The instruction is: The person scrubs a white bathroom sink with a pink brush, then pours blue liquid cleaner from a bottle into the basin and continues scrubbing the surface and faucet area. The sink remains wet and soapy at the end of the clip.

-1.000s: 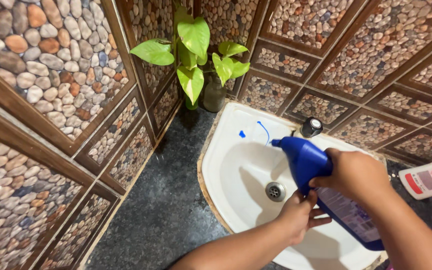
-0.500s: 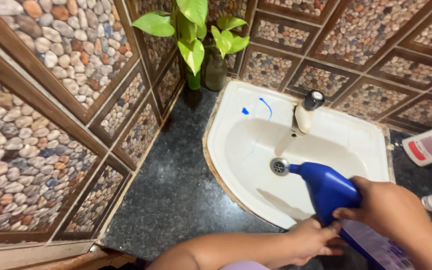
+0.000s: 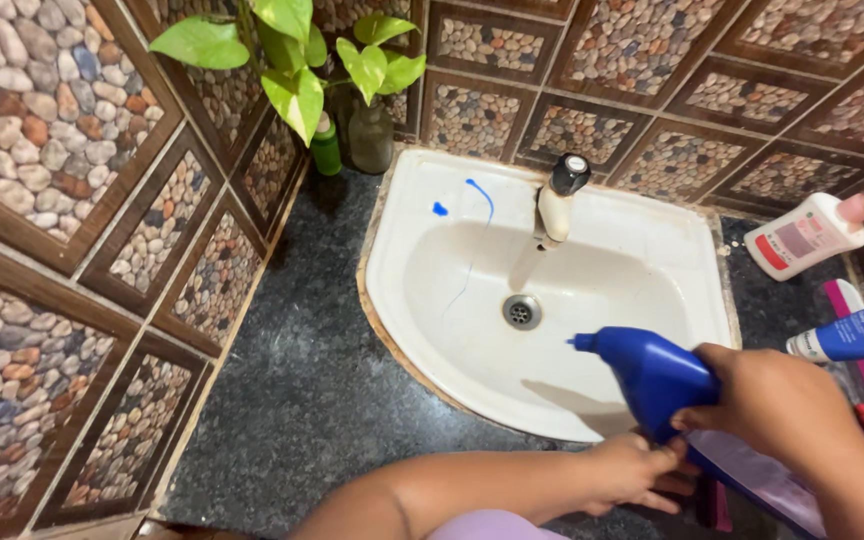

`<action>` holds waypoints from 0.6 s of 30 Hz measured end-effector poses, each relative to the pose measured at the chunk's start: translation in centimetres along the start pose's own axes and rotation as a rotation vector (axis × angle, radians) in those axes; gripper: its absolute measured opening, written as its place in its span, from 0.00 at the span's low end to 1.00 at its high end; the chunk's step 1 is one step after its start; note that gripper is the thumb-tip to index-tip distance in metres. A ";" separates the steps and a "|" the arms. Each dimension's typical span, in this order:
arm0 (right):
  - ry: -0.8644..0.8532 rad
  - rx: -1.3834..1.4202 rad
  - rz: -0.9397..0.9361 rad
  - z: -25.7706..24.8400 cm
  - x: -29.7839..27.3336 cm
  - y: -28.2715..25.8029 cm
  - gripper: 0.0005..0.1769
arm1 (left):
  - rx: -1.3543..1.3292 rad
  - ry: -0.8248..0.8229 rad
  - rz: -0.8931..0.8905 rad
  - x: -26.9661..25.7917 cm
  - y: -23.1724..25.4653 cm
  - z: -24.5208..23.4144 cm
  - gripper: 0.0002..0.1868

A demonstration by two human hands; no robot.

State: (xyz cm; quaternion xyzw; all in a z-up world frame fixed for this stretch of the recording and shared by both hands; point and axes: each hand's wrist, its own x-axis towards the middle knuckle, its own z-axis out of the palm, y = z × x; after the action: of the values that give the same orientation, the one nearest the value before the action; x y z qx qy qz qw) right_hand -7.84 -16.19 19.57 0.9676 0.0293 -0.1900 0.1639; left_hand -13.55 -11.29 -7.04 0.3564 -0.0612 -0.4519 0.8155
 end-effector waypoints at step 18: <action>0.214 0.009 -0.395 -10.5 12.5 -16.1 0.35 | -0.324 0.533 0.433 -6.9 15.0 -10.2 0.24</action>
State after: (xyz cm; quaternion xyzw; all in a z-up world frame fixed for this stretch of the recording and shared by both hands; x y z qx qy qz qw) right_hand 5.55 2.41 19.06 0.9585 0.2345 -0.1146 0.1152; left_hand -2.84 4.53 -3.47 0.3068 0.1515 -0.1641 0.9252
